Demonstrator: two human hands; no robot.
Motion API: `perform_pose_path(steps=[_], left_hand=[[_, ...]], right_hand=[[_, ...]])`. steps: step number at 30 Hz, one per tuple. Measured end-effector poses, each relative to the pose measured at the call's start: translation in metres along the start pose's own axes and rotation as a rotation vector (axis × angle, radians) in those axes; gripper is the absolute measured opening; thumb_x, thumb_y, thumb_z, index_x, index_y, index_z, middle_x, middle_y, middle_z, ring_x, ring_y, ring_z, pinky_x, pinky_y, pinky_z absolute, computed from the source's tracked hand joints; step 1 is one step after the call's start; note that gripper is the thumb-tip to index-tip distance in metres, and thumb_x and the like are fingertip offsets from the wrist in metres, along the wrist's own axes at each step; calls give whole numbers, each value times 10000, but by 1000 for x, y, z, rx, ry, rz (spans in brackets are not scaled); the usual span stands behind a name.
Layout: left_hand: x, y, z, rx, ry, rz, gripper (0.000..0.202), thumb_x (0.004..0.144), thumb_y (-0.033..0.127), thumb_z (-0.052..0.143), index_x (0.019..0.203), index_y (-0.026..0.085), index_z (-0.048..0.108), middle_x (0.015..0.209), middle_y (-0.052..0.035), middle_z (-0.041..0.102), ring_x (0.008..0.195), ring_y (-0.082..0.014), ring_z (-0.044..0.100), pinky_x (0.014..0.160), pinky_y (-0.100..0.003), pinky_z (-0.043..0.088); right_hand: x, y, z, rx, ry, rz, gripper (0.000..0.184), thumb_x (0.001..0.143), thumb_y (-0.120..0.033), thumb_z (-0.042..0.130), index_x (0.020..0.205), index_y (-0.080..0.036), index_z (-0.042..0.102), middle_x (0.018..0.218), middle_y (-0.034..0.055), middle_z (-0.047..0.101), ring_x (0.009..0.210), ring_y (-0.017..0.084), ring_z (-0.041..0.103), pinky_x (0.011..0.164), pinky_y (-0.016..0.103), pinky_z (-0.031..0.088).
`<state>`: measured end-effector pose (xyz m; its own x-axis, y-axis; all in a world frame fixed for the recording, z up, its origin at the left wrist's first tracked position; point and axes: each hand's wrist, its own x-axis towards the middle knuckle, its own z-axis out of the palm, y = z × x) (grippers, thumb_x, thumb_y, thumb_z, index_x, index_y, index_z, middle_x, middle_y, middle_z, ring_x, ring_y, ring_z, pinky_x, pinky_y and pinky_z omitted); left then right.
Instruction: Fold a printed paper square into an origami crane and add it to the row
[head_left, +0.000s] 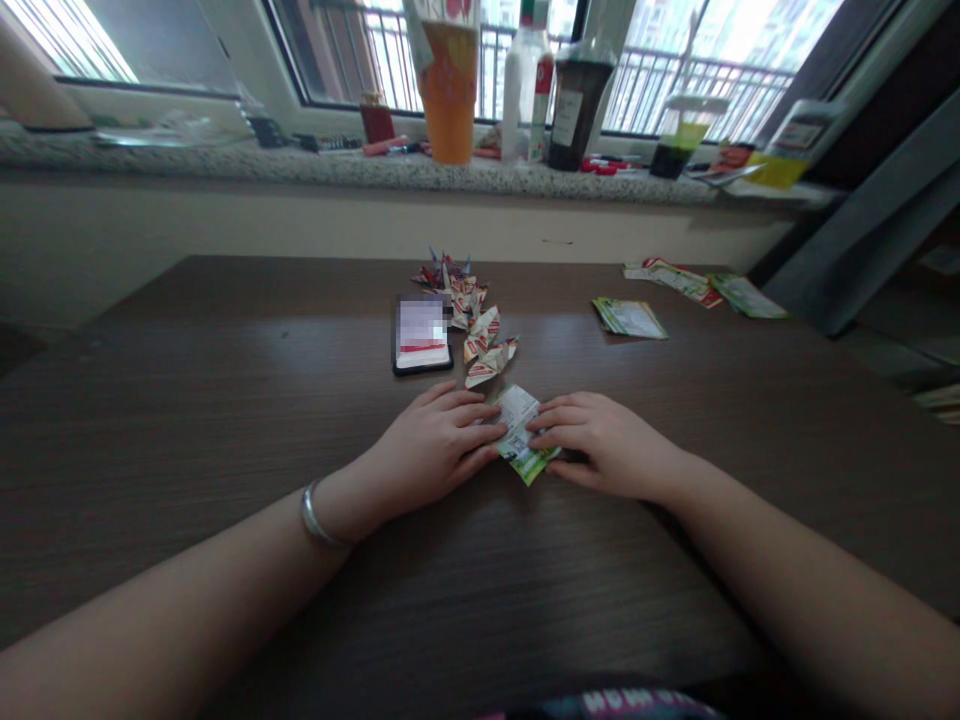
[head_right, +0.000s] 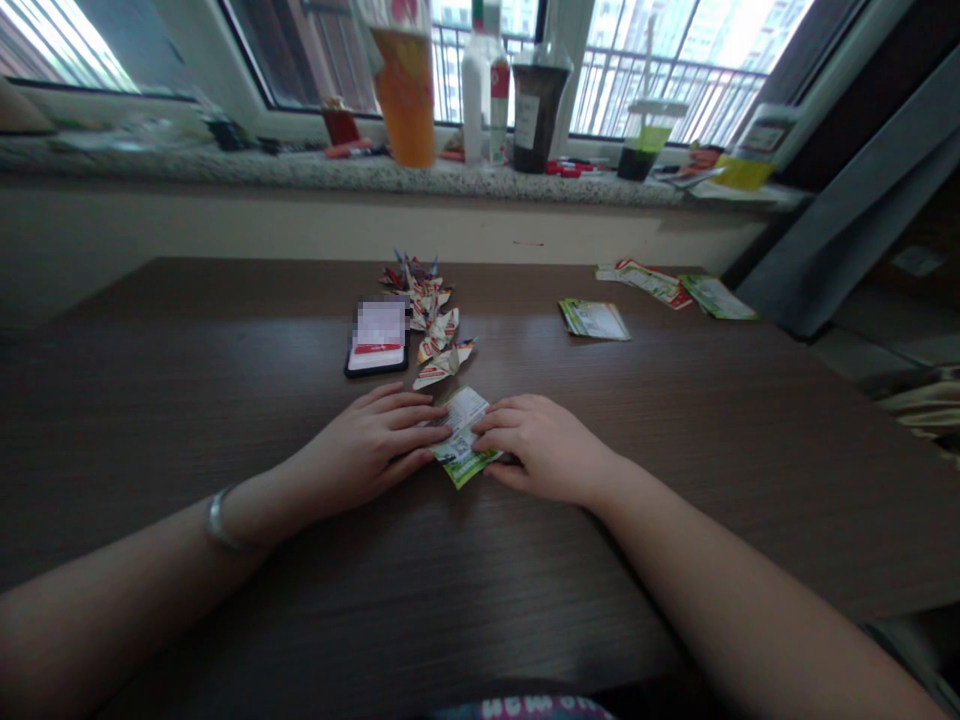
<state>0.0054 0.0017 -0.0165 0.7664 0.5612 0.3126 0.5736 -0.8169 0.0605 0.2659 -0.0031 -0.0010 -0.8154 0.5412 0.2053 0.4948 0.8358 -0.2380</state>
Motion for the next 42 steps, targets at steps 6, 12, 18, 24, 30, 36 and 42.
perform_pose_path(steps=[6, 12, 18, 24, 30, 36, 42], left_hand=[[0, 0, -1, -62, 1, 16, 273, 947, 299, 480, 1139, 263, 671, 1187, -22, 669, 1148, -234, 557, 1007, -455, 437], [1, 3, -3, -136, 3, 48, 256, 942, 267, 485, 1091, 230, 690, 1128, -24, 698, 1124, -224, 564, 991, -423, 474], [2, 7, -7, -203, -23, 51, 244, 940, 246, 483, 1081, 197, 677, 1064, -40, 706, 1129, -212, 566, 993, -390, 480], [1, 13, -8, -300, -48, -76, 175, 910, 280, 523, 1004, 157, 604, 1133, -106, 635, 1018, -194, 615, 884, -335, 530], [-2, 13, -5, -403, -98, -140, 219, 901, 278, 543, 1091, 169, 537, 987, -65, 660, 878, -173, 639, 776, -308, 537], [-1, 13, -4, -403, -70, -63, 301, 906, 251, 532, 1198, 180, 515, 1050, -75, 649, 935, -180, 636, 819, -306, 533], [0, 15, -3, -342, 3, -28, 334, 898, 196, 521, 1229, 194, 563, 1197, -108, 520, 1056, -186, 577, 934, -326, 514]], right_hand=[[-1, -1, 2, 140, 17, 42, 106, 829, -165, 580, 896, -197, 656, 1185, 58, 674, 1202, 204, 557, 1027, 393, 446], [-1, -2, 2, 164, 23, 132, 214, 836, -167, 542, 1018, -185, 652, 1078, 92, 689, 1013, 201, 636, 917, 358, 479], [1, -4, -1, 190, 53, 333, 82, 839, -190, 524, 859, -182, 603, 808, 33, 663, 730, 155, 597, 674, 264, 440], [3, -5, -3, 281, 56, 503, 69, 858, -230, 524, 841, -191, 578, 757, -4, 656, 628, 119, 555, 585, 229, 369], [3, -2, 1, 309, 73, 544, 80, 860, -240, 532, 854, -196, 598, 763, -4, 661, 651, 126, 573, 591, 232, 374], [5, -2, 4, 295, 77, 521, 92, 859, -224, 533, 894, -201, 615, 761, -7, 658, 661, 128, 574, 602, 235, 381], [6, -2, 7, 242, 95, 515, 92, 860, -236, 540, 886, -197, 620, 779, 4, 654, 697, 138, 582, 633, 246, 406]])
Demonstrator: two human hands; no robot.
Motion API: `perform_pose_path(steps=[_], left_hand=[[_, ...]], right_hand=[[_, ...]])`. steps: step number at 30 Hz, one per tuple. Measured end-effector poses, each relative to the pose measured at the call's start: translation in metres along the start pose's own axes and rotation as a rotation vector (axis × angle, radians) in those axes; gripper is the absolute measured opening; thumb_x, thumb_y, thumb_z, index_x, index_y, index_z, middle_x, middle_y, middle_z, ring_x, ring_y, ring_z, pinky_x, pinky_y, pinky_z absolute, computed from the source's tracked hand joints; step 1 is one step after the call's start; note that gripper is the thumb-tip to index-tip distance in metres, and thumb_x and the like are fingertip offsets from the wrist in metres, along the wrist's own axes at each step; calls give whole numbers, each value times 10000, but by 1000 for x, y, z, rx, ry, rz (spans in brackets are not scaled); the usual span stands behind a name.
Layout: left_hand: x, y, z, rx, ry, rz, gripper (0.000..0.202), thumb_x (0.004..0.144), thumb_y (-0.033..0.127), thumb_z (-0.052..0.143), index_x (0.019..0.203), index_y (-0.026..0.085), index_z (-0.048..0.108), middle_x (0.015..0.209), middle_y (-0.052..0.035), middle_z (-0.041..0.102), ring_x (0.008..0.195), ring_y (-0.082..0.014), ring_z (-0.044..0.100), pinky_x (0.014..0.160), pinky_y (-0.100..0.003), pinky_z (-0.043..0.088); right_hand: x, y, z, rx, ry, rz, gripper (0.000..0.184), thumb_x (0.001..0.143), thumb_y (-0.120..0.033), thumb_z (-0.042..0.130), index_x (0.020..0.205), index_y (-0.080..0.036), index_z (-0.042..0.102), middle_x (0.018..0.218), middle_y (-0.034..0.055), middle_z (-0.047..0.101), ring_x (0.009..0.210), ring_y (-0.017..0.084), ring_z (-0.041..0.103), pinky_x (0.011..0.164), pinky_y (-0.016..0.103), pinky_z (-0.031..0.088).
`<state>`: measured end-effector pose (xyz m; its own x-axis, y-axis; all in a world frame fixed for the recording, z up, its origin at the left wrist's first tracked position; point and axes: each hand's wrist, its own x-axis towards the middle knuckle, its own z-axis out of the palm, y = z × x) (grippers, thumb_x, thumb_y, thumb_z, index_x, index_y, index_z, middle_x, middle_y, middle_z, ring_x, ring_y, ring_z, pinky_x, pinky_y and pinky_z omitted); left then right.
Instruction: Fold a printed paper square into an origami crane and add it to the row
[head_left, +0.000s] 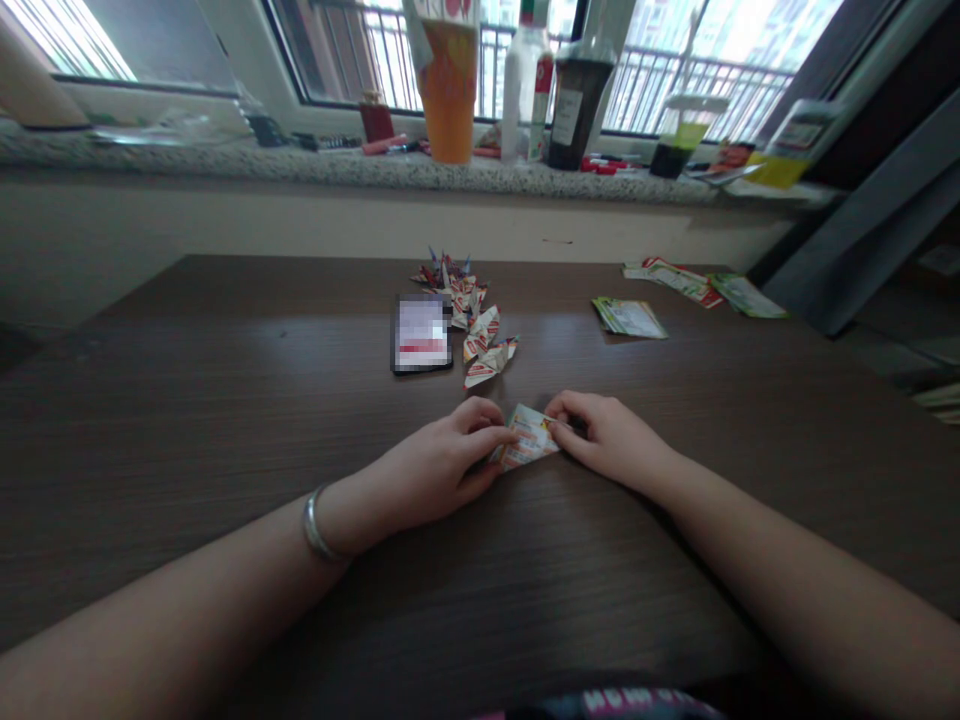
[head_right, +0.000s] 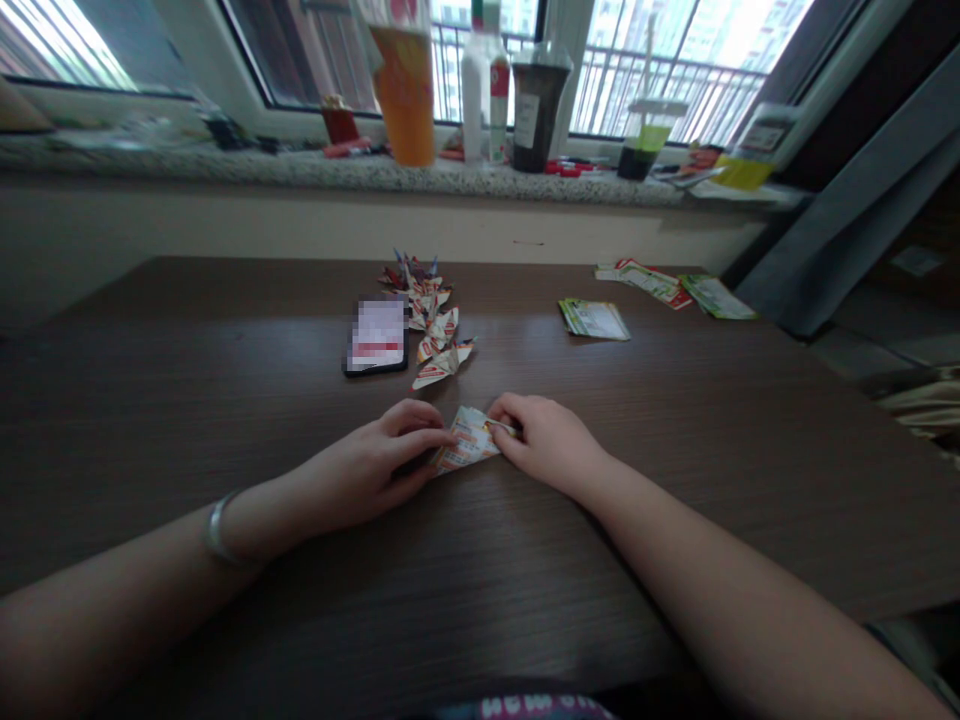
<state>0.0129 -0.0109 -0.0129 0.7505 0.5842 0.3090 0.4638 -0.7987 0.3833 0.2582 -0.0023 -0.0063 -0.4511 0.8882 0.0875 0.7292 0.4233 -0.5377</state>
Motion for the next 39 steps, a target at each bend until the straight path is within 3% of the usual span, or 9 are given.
perform_pose_path(steps=[4, 9, 14, 20, 30, 39], left_hand=[[1, 0, 1, 17, 2, 7, 300, 916, 188, 505, 1204, 185, 587, 1324, -112, 478, 1156, -195, 544, 1014, -344, 480], [3, -1, 5, 85, 21, 54, 273, 949, 200, 453, 1154, 170, 631, 1265, -116, 550, 1110, -195, 590, 962, -352, 525], [4, -1, 6, 102, 24, 74, 276, 953, 197, 450, 1162, 164, 629, 1223, -117, 586, 1099, -196, 596, 958, -355, 526], [3, -1, 3, 44, 27, 34, 289, 947, 184, 447, 1197, 167, 591, 1182, -104, 610, 1019, -183, 617, 884, -328, 544], [4, 1, 2, 98, -19, 51, 277, 942, 199, 473, 1173, 190, 626, 1175, -79, 645, 1045, -198, 597, 937, -366, 505], [6, 0, 3, 115, -1, 77, 269, 930, 214, 497, 1146, 168, 652, 1156, -78, 665, 1092, -199, 578, 970, -357, 499]], right_hand=[[2, 4, 3, 22, 17, -22, 127, 850, -217, 554, 948, -203, 635, 855, 15, 675, 755, 148, 602, 682, 264, 448], [2, 6, 3, 22, 39, -169, 188, 857, -161, 535, 969, -213, 677, 987, 43, 686, 917, 167, 629, 825, 309, 492], [-2, 2, -1, -32, -22, -252, 231, 858, -276, 597, 1061, -255, 706, 1198, 67, 615, 1022, 187, 618, 866, 331, 515], [-3, 3, 0, -139, -28, -269, 274, 909, -302, 546, 1141, -245, 681, 1175, 72, 623, 1058, 205, 591, 931, 372, 490], [2, 6, 2, -250, 0, -307, 295, 952, -315, 477, 1147, -235, 683, 1138, 90, 634, 1041, 223, 558, 921, 407, 472], [4, 10, 5, -311, -15, -324, 369, 962, -318, 435, 1274, -208, 598, 1166, 107, 601, 1045, 224, 534, 921, 402, 471]])
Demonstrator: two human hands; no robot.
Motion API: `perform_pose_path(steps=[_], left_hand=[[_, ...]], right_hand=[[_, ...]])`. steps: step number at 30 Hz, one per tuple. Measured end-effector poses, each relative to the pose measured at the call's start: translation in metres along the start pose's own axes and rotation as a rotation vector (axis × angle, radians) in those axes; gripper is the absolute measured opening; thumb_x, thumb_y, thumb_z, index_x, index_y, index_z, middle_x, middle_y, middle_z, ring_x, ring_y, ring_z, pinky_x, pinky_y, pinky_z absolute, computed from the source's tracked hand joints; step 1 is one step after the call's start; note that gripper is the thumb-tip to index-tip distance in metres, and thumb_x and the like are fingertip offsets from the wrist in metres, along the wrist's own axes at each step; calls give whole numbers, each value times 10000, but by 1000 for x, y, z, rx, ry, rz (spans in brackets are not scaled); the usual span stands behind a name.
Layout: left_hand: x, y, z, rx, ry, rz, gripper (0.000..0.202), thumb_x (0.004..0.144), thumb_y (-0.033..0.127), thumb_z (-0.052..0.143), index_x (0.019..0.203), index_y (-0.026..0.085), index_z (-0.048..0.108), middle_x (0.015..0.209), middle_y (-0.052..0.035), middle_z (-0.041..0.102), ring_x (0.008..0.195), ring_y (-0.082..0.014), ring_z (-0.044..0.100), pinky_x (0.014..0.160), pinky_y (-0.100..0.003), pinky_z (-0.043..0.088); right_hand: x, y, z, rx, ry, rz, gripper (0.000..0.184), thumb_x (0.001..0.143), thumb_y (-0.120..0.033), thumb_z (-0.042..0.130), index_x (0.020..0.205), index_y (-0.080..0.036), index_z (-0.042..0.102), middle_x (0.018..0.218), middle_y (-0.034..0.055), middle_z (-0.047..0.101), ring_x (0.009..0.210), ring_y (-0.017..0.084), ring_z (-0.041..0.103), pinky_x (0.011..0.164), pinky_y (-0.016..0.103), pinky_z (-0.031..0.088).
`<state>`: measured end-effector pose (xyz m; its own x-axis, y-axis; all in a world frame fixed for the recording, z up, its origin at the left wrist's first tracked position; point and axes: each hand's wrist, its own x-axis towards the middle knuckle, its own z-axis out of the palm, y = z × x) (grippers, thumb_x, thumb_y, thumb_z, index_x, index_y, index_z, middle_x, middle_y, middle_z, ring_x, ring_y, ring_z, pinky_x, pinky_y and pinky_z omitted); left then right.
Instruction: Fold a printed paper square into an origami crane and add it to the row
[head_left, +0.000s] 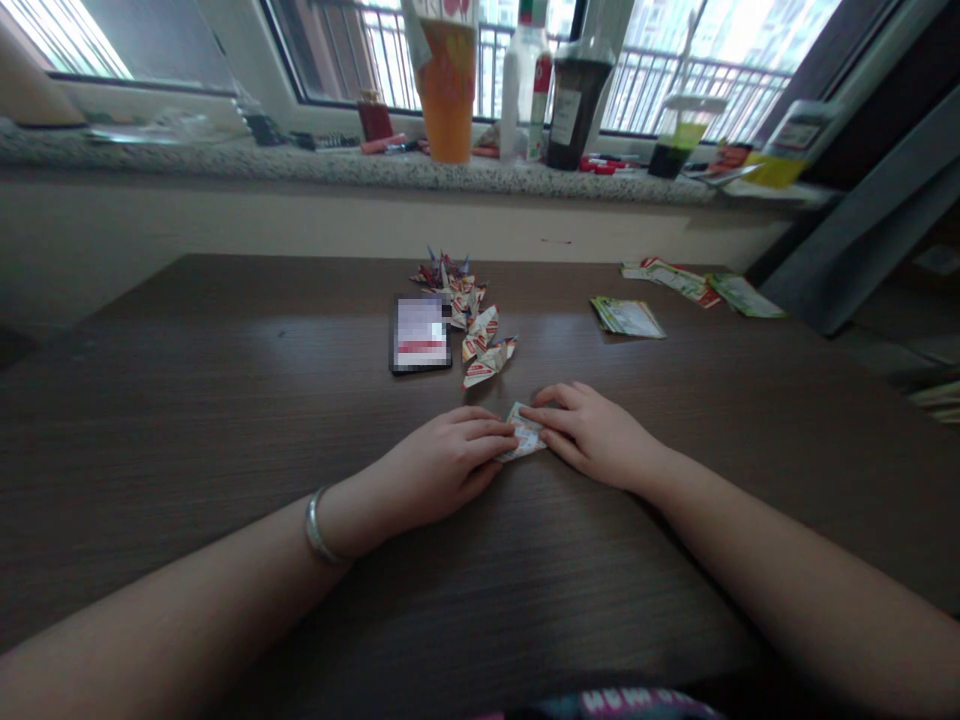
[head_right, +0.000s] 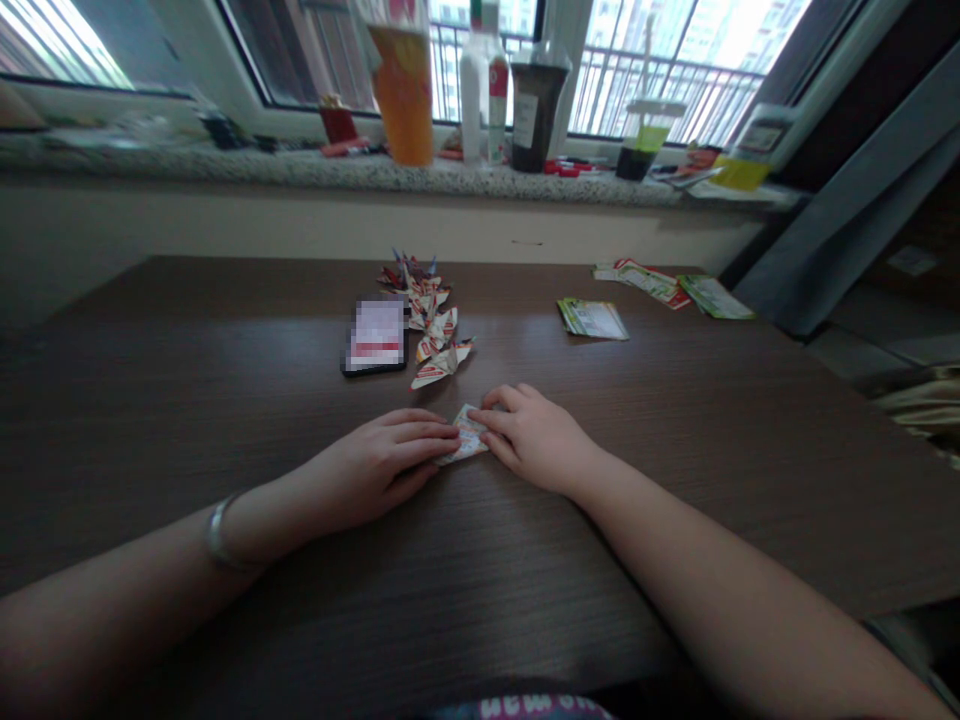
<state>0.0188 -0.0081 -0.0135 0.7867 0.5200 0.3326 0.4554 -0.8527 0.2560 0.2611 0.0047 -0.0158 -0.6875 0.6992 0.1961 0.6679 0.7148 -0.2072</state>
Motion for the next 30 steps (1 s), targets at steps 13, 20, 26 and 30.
perform_pose_path(steps=[13, 20, 26, 30], left_hand=[[1, 1, -2, 25, -34, -17, 271, 940, 228, 486, 1161, 189, 638, 1177, -86, 633, 1088, -212, 572, 966, -395, 491], [-2, -2, 1, 89, -52, -5, 279, 946, 233, 480, 1183, 190, 619, 1186, -93, 625, 1086, -213, 581, 952, -395, 503], [-2, -9, 3, 212, -24, 79, 281, 917, 136, 495, 1172, 152, 610, 1167, -101, 648, 1068, -221, 606, 929, -395, 526], [-1, -10, 1, 203, -41, 94, 321, 898, 104, 493, 1198, 157, 592, 1155, -98, 651, 1065, -219, 608, 909, -376, 537]], right_hand=[[2, -7, -4, -103, -38, 22, 396, 963, -303, 393, 1303, -184, 557, 1166, 123, 561, 1028, 237, 516, 907, 403, 472], [2, -9, -4, -94, -40, 48, 390, 954, -296, 407, 1287, -174, 570, 1163, 128, 566, 1034, 239, 530, 920, 402, 464], [0, -18, -6, -17, -57, 177, 382, 939, -340, 450, 1248, -175, 601, 1126, 115, 571, 981, 211, 585, 905, 354, 480], [-1, -20, -8, 18, -63, 210, 368, 924, -371, 482, 1199, -184, 637, 1099, 97, 582, 893, 189, 610, 869, 338, 500]])
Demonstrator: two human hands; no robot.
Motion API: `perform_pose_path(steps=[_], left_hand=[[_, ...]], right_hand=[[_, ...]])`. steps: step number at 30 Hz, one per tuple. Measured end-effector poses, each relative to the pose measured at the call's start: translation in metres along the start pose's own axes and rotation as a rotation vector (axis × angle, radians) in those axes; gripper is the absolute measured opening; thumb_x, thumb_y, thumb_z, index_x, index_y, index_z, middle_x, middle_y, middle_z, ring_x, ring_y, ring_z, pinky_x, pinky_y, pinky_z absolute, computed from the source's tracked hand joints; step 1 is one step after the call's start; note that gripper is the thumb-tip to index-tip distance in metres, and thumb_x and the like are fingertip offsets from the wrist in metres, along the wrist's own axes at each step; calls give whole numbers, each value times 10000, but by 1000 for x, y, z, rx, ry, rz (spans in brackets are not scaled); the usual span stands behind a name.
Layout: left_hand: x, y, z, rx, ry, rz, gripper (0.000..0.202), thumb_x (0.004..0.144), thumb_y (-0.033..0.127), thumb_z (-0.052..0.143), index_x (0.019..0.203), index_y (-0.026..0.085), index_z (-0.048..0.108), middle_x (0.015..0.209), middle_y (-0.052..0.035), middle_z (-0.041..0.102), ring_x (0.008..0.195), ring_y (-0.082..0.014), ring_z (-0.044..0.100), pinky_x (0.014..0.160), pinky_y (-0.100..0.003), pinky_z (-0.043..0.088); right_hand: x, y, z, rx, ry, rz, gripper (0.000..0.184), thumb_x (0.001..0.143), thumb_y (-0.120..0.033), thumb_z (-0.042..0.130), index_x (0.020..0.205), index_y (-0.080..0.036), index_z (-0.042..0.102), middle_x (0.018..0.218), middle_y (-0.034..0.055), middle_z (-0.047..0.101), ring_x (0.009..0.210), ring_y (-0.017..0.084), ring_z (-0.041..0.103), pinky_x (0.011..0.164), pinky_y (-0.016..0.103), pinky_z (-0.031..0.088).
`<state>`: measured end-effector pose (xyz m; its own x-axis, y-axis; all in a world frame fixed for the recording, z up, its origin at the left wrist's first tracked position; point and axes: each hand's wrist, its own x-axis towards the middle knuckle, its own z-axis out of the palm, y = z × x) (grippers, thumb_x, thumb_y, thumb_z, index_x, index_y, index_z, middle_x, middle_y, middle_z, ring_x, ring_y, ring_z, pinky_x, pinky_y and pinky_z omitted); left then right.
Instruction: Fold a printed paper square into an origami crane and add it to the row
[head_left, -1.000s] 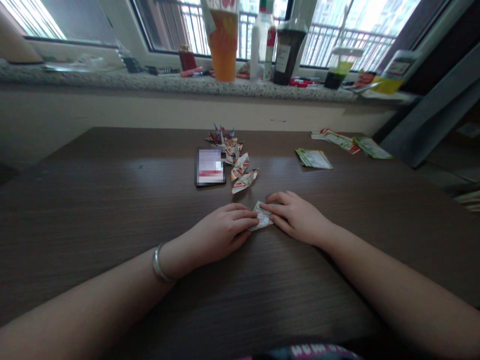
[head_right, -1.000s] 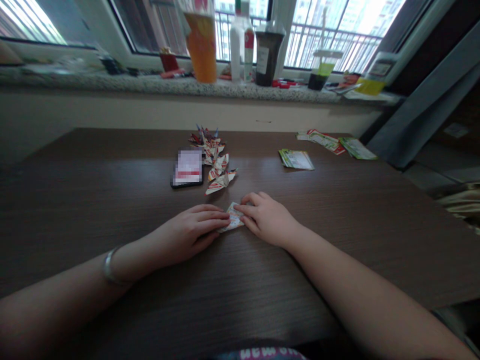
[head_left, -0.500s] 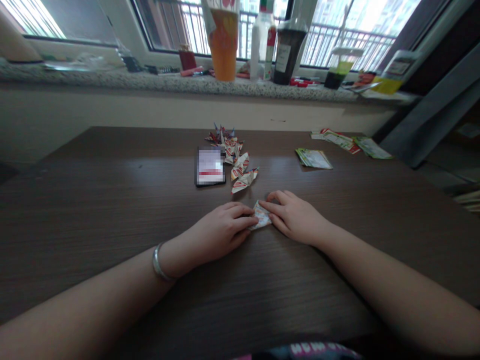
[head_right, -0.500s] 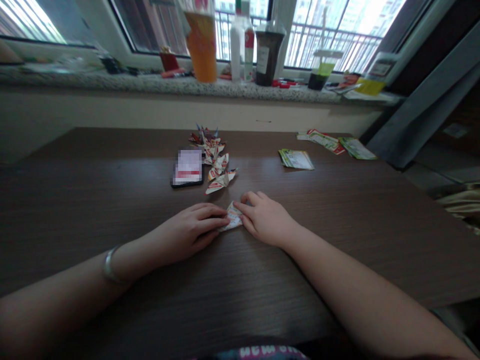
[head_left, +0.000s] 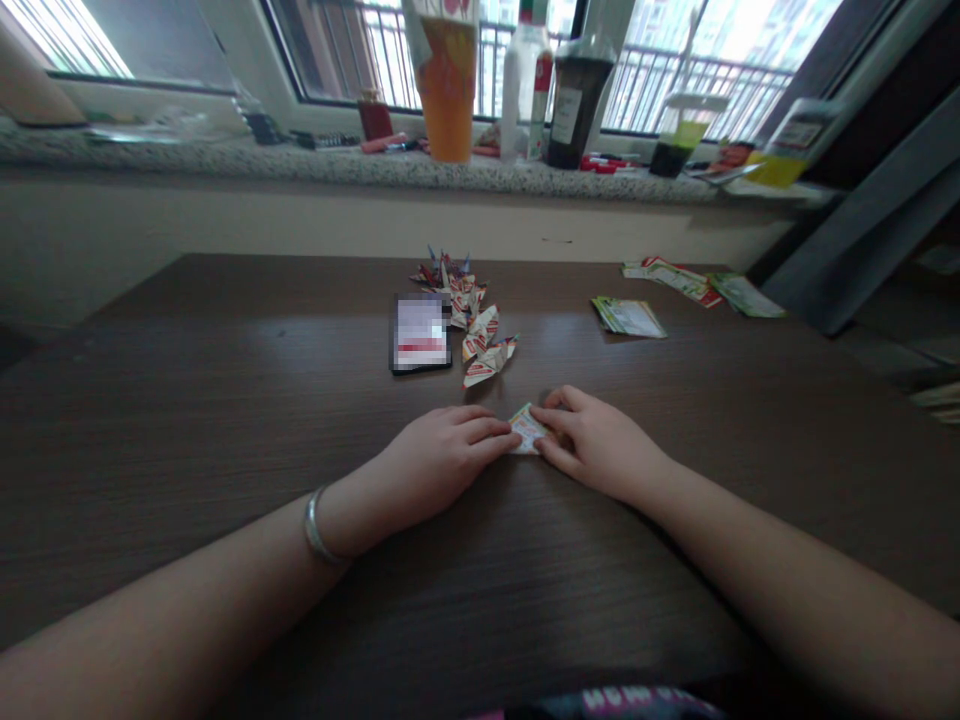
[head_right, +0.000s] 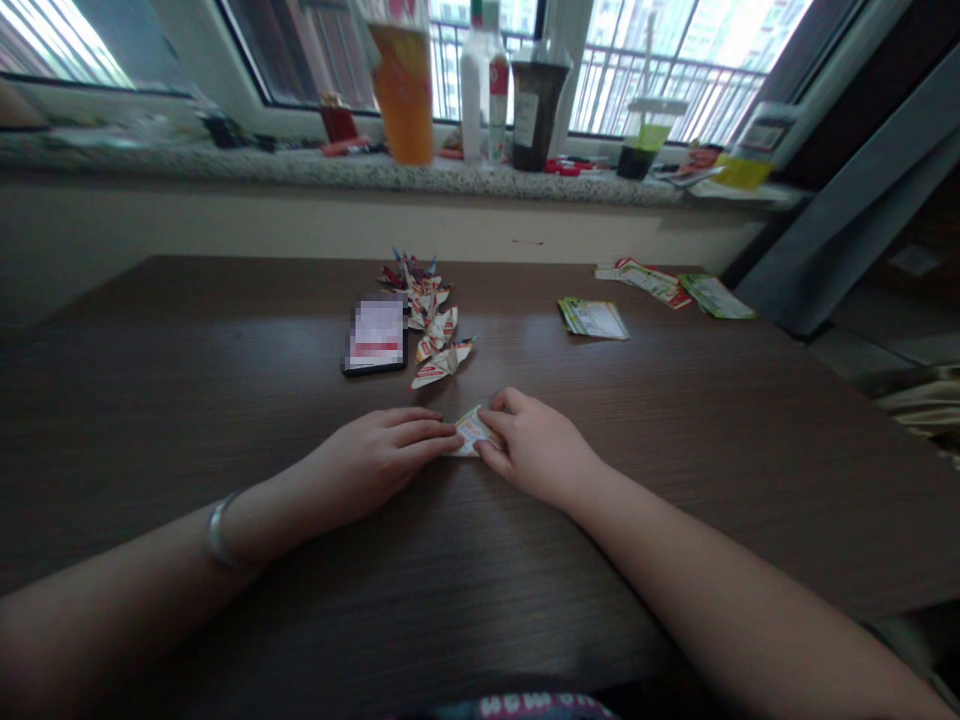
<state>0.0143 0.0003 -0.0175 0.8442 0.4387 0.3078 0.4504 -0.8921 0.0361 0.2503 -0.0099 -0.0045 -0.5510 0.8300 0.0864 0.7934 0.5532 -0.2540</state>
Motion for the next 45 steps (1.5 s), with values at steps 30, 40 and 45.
perform_pose_path(steps=[30, 40, 45], left_hand=[[1, 5, -1, -41, -23, -63, 338, 918, 111, 443, 1220, 172, 583, 1161, -117, 624, 1045, -203, 600, 927, -395, 519], [0, 6, 0, -48, -25, -81, 356, 910, 104, 450, 1238, 171, 571, 1161, -112, 620, 1054, -208, 587, 932, -395, 512], [0, 6, 1, -61, -8, -80, 341, 913, 110, 449, 1223, 173, 579, 1143, -109, 622, 1040, -203, 593, 926, -393, 513]], right_hand=[[5, 6, 1, -70, -9, 2, 411, 947, -386, 428, 1285, -209, 582, 1133, 101, 557, 890, 197, 610, 841, 332, 481], [8, 10, 3, -60, -3, 31, 399, 933, -381, 468, 1294, -253, 579, 1099, 87, 564, 855, 184, 618, 787, 306, 478], [10, 11, 6, -90, 10, 46, 390, 936, -392, 462, 1282, -272, 594, 1054, 80, 576, 817, 181, 615, 743, 301, 473]])
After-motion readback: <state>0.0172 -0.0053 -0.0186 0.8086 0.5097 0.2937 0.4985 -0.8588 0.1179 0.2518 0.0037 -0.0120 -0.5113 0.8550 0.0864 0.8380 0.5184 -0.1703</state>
